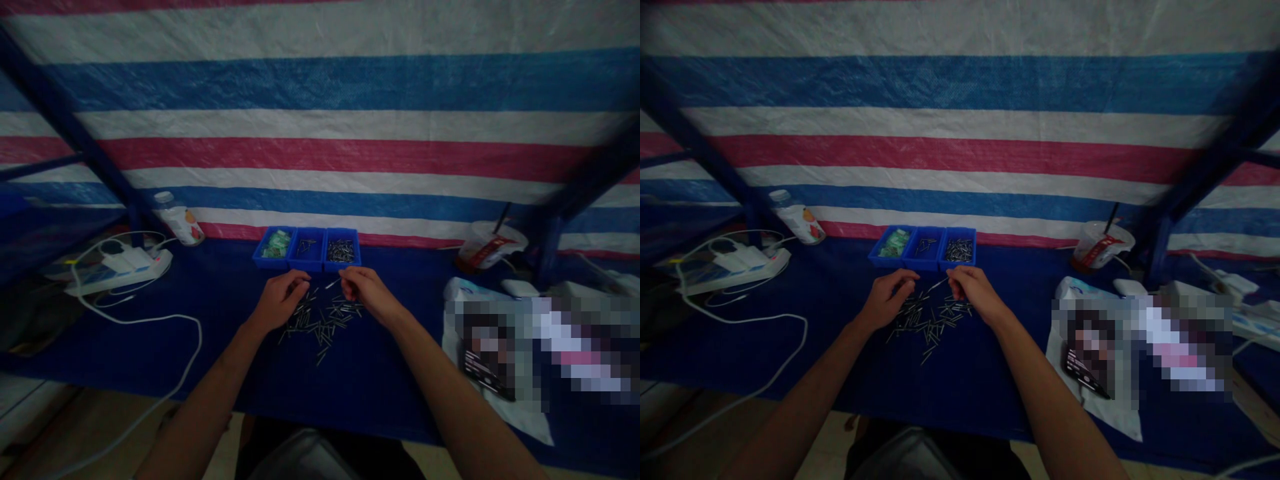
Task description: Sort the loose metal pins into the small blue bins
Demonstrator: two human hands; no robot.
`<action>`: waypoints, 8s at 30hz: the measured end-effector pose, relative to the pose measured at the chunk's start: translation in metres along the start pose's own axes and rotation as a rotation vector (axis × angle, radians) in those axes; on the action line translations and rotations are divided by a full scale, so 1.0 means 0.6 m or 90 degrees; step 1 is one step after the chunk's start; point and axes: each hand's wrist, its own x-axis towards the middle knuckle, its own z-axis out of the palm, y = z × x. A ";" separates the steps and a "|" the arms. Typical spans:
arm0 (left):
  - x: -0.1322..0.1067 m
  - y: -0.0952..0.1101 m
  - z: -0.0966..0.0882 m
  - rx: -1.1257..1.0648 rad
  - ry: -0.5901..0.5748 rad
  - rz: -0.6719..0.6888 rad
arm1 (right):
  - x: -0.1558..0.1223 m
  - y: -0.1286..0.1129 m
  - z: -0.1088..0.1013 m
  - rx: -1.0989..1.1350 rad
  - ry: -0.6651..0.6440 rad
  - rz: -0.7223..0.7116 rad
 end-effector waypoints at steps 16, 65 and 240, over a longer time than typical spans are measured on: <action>0.003 -0.002 0.006 0.073 -0.014 0.022 | -0.014 -0.009 -0.032 -0.710 0.105 -0.013; 0.003 0.009 0.015 -0.003 0.070 0.005 | 0.000 0.027 0.036 -0.110 -0.103 -0.095; -0.004 -0.011 -0.001 -0.028 0.000 0.039 | -0.009 0.013 -0.026 -0.652 0.072 -0.021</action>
